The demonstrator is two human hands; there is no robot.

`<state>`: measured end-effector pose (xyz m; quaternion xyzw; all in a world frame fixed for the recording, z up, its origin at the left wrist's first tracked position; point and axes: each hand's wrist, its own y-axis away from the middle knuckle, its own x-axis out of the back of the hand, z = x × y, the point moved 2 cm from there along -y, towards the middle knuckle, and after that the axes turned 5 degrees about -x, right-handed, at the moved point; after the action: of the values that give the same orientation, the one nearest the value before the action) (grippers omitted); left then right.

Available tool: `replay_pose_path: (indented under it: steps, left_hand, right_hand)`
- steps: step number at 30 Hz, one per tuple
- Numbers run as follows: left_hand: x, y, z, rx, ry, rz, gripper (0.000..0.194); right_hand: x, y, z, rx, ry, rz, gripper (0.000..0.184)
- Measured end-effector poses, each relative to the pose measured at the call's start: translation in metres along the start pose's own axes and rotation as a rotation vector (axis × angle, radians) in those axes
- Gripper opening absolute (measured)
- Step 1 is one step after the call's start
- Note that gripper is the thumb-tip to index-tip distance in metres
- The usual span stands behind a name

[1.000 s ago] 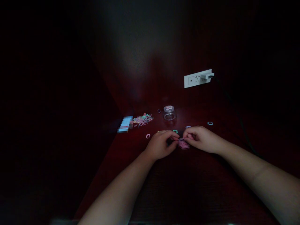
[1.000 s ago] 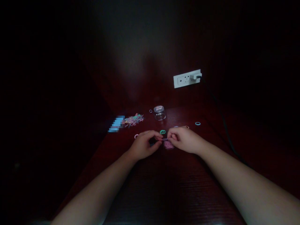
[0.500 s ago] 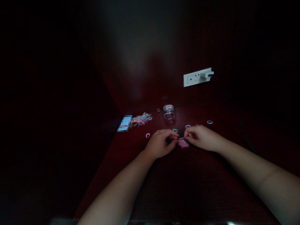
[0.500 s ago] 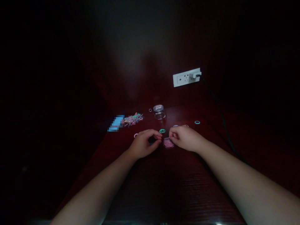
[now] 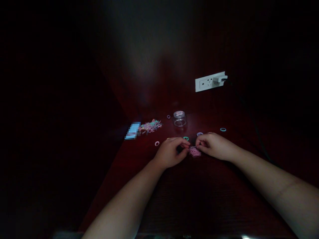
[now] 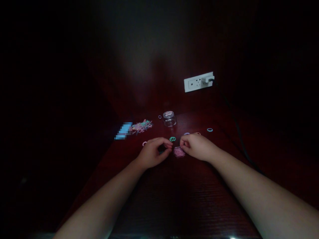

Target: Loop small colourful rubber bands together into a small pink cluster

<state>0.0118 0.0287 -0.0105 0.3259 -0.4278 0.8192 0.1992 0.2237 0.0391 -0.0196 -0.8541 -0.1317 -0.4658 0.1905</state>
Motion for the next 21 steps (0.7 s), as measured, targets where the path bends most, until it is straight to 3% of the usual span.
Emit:
replay_pose_path:
  steps: [21]
  left_hand:
    - [0.0005,-0.0005,0.0012,0.022,-0.017,-0.034,0.02]
  right_hand:
    - [0.0007,0.0002,-0.0007,-0.001,-0.049,-0.014,0.015]
